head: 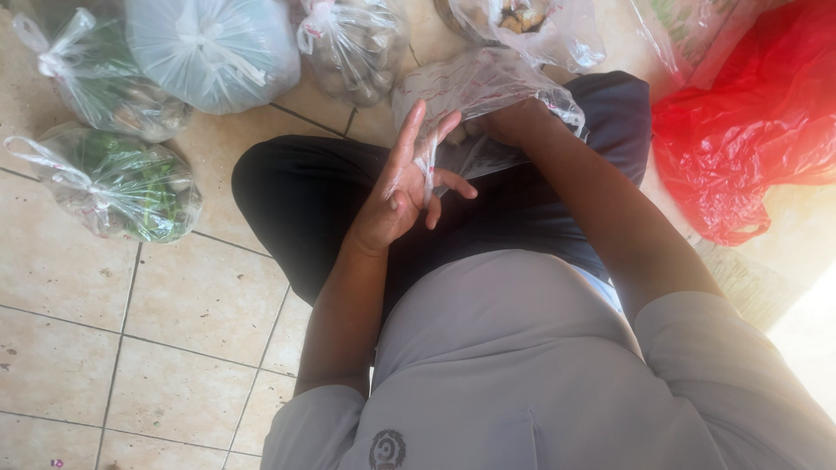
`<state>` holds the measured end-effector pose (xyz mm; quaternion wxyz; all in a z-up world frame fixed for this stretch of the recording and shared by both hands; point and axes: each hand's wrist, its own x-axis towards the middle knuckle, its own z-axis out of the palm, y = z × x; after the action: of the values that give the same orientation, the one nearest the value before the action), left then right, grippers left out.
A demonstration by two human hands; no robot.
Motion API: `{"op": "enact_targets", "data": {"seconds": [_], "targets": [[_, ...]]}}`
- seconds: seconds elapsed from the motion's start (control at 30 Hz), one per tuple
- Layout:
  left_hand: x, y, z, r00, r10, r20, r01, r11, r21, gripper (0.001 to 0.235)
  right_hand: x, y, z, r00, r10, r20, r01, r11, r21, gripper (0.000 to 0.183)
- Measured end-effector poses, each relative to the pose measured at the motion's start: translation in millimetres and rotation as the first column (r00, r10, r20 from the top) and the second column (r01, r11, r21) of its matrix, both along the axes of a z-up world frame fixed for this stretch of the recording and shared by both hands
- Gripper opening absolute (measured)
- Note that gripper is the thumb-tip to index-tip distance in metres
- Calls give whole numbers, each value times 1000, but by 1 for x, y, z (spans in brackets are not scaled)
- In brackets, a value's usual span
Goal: The person sits on a tiled floor and sorts small root vegetables from a large plastic bag into smaller clear plastic bags. They tie the smaller bags and place them on the floor alongside other bags of produce.
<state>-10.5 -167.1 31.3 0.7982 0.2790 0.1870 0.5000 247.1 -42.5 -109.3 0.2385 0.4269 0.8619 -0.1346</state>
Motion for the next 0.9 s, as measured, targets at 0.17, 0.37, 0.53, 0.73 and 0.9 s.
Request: {"op": "enact_targets", "data": {"seconds": [0.17, 0.37, 0.53, 0.73, 0.9], "targets": [[-2, -1, -2, 1000, 29, 0, -29, 999, -43, 126, -12, -9, -20, 981, 47, 189, -89, 972, 219, 58], [-8, -1, -4, 992, 118, 35, -115, 991, -74, 123, -17, -18, -37, 986, 1, -166, -3, 1000, -7, 56], [-6, 9, -7, 991, 136, 22, -133, 988, -82, 122, -43, -22, 2, 944, 237, -228, -167, 943, 287, 44], [-1, 28, 5, 974, 73, -213, -125, 962, -244, 108, -15, -34, 132, 559, -255, -789, -165, 898, -407, 35], [53, 85, -16, 763, 131, -633, -261, 958, -117, 84, 32, 1, 179, 424, -653, -627, 160, 736, -658, 18]]}}
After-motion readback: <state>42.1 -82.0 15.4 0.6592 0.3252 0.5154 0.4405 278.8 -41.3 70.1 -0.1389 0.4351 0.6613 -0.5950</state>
